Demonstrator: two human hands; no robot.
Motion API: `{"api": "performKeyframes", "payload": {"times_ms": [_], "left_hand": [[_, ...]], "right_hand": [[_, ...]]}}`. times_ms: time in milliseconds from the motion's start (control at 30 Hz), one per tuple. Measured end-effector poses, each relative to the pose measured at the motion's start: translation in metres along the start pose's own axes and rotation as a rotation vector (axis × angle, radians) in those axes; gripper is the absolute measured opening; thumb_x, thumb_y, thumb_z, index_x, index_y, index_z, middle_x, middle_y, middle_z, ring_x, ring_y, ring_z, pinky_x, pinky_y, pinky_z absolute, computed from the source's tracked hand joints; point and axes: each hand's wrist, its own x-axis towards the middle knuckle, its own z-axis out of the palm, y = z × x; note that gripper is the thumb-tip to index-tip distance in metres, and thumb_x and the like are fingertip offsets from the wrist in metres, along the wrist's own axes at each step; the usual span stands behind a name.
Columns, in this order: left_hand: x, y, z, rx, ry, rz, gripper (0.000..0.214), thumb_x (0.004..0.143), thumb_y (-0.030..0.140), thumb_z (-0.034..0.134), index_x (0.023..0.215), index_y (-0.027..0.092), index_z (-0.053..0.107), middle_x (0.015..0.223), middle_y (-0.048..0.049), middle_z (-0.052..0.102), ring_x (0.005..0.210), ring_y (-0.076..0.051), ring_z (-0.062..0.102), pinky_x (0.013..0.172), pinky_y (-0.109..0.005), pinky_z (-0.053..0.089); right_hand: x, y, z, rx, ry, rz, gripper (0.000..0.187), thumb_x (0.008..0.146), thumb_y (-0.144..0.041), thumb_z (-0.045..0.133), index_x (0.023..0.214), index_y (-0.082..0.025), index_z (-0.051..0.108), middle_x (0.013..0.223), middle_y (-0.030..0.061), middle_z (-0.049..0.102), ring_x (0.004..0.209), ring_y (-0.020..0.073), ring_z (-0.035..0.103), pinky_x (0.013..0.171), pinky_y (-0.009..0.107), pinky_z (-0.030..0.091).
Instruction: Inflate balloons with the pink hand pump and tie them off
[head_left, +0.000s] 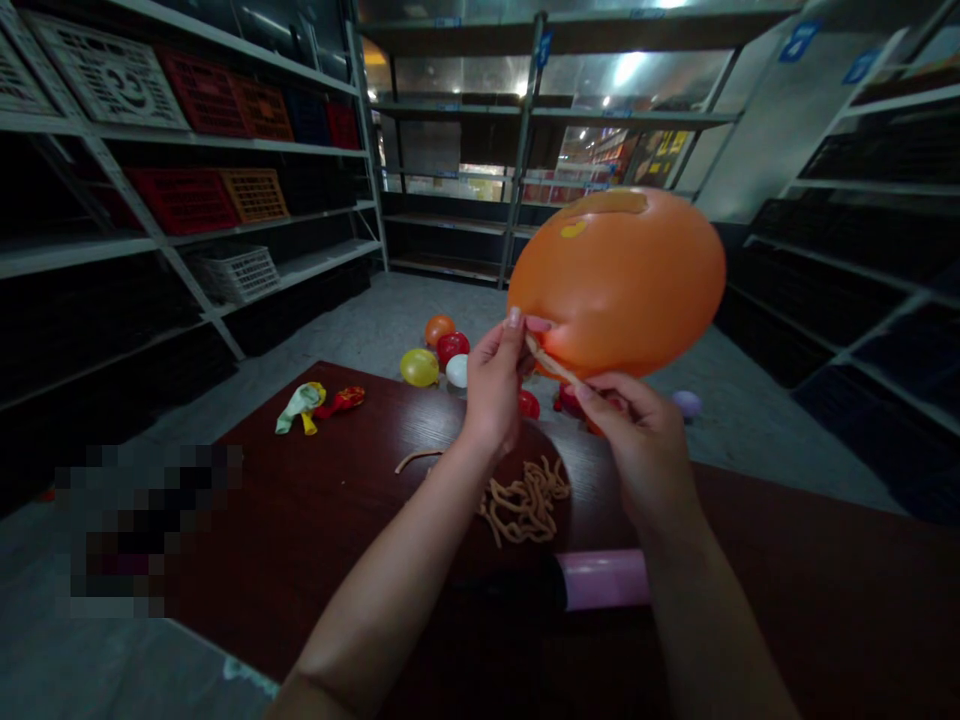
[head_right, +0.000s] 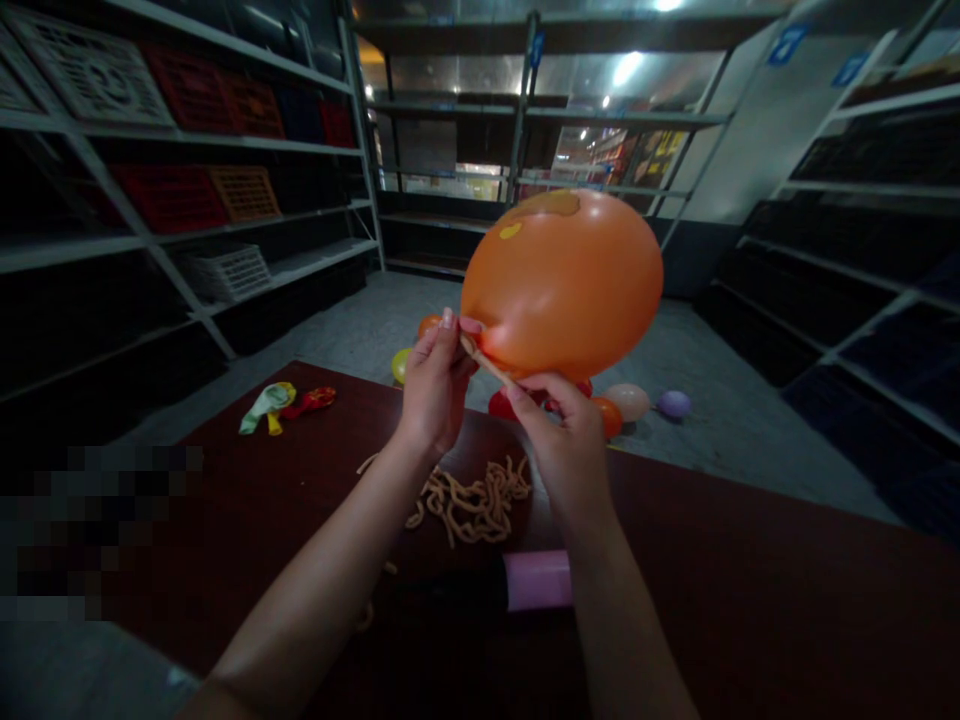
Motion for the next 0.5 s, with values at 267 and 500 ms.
{"api": "performKeyframes", "payload": {"times_ms": [267, 500], "left_hand": [[0.0044, 0.0075, -0.0057, -0.129, 0.042, -0.077, 0.043, 0.093, 0.054, 0.062, 0.069, 0.019, 0.060, 0.054, 0.0043, 0.040, 0.047, -0.007, 0.038, 0.048, -0.021, 0.035], [0.0057, 0.0097, -0.0044, -0.159, 0.068, -0.076, 0.036, 0.094, 0.047, 0.065, 0.071, 0.019, 0.060, 0.054, 0.0051, 0.039, 0.046, -0.007, 0.033, 0.047, -0.020, 0.032]], "right_hand": [[0.0009, 0.0046, 0.0053, 0.039, -0.043, 0.028, 0.013, 0.081, -0.036, 0.073, 0.076, -0.025, 0.072, 0.077, -0.0002, 0.072, 0.076, 0.0178, 0.063, 0.074, 0.034, 0.047], [0.0001, 0.0017, 0.0039, 0.062, -0.080, 0.038, 0.016, 0.082, -0.039, 0.072, 0.075, -0.025, 0.072, 0.077, 0.0000, 0.073, 0.079, 0.0188, 0.065, 0.079, 0.036, 0.048]]}}
